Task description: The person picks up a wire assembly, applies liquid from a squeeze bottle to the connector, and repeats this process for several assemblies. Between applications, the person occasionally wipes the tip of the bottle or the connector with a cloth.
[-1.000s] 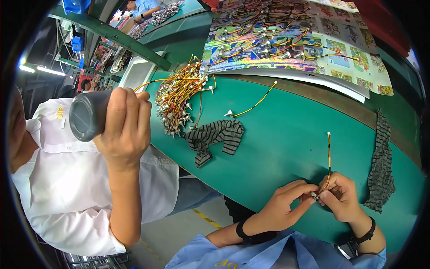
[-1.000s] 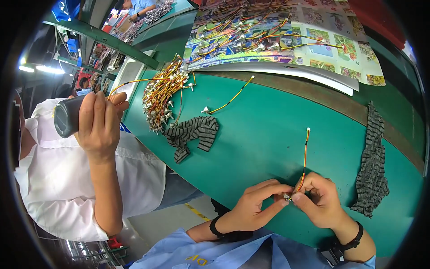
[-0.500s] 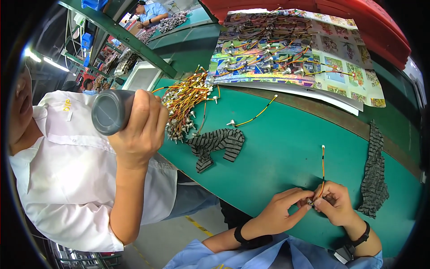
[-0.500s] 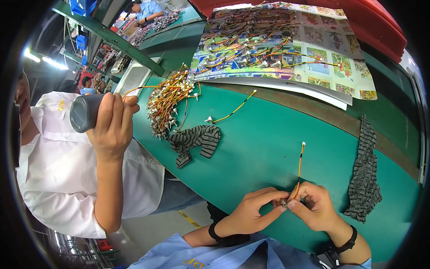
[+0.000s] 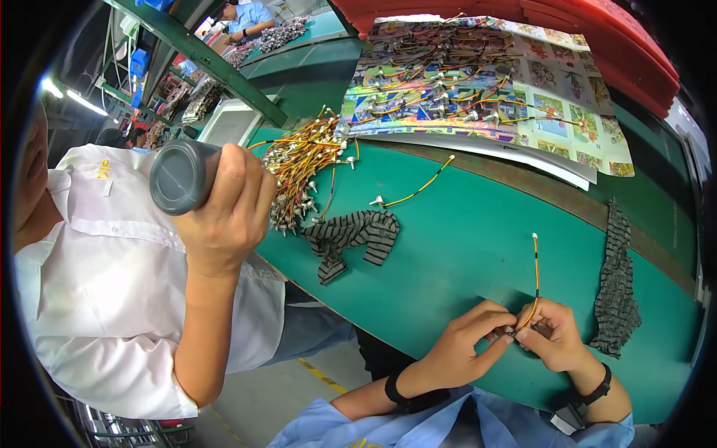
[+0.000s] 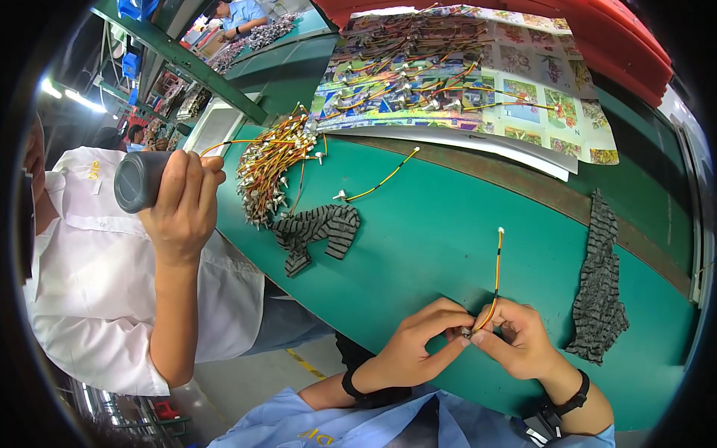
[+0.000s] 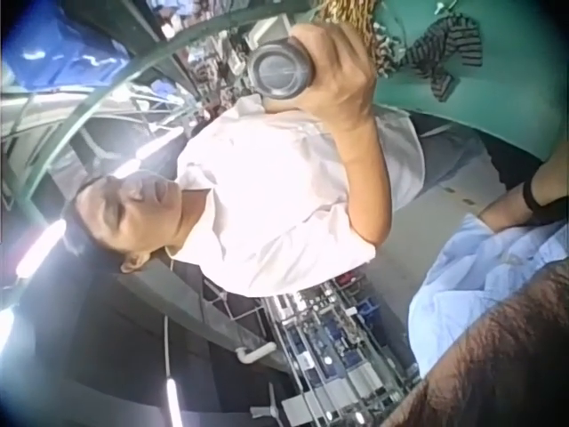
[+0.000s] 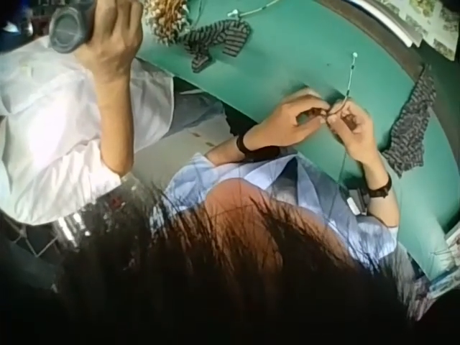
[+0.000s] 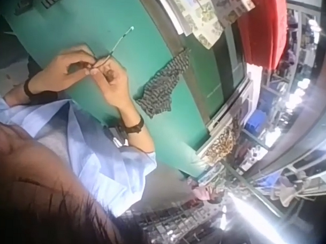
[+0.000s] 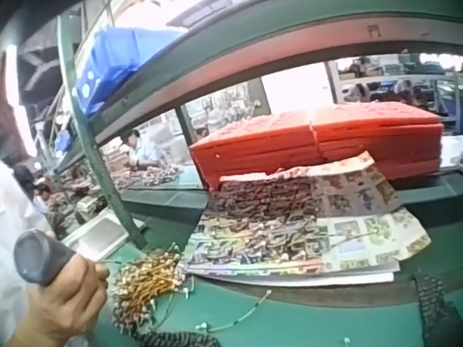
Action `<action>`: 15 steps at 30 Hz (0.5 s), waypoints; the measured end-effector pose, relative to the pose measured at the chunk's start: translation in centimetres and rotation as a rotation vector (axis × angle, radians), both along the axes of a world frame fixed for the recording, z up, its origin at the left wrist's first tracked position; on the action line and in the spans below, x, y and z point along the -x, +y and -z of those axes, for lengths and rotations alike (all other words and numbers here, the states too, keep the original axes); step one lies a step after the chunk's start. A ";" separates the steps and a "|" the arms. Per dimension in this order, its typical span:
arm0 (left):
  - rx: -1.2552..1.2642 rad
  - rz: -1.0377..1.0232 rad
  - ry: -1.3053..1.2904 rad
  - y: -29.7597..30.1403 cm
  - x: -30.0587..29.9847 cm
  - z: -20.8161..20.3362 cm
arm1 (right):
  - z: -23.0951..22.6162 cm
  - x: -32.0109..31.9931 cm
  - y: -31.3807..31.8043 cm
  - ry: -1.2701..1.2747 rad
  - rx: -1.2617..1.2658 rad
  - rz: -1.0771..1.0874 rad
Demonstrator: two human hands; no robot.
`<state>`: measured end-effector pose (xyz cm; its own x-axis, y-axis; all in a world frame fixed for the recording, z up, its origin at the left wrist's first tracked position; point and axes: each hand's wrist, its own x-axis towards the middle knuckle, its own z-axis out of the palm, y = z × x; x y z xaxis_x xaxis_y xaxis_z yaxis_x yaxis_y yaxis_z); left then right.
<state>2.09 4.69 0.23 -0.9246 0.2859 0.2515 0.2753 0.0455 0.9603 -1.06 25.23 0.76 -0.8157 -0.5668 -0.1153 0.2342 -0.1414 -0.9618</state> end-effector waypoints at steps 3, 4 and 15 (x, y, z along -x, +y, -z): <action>-0.006 -0.007 -0.119 0.0 -0.9 -0.4 | 0.3 -0.9 0.2 -0.016 -0.014 -0.015; -0.008 -0.005 -0.120 0.0 -0.8 -0.3 | 0.4 -1.2 0.3 -0.029 -0.021 -0.023; 0.008 0.047 -0.063 -0.2 -0.3 0.0 | 0.2 -0.6 0.2 -0.062 0.012 0.016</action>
<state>2.42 4.49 0.26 -0.9241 0.3308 0.1911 0.2168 0.0421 0.9753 -0.50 25.39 0.61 -0.8164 -0.5552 -0.1590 0.2906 -0.1569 -0.9439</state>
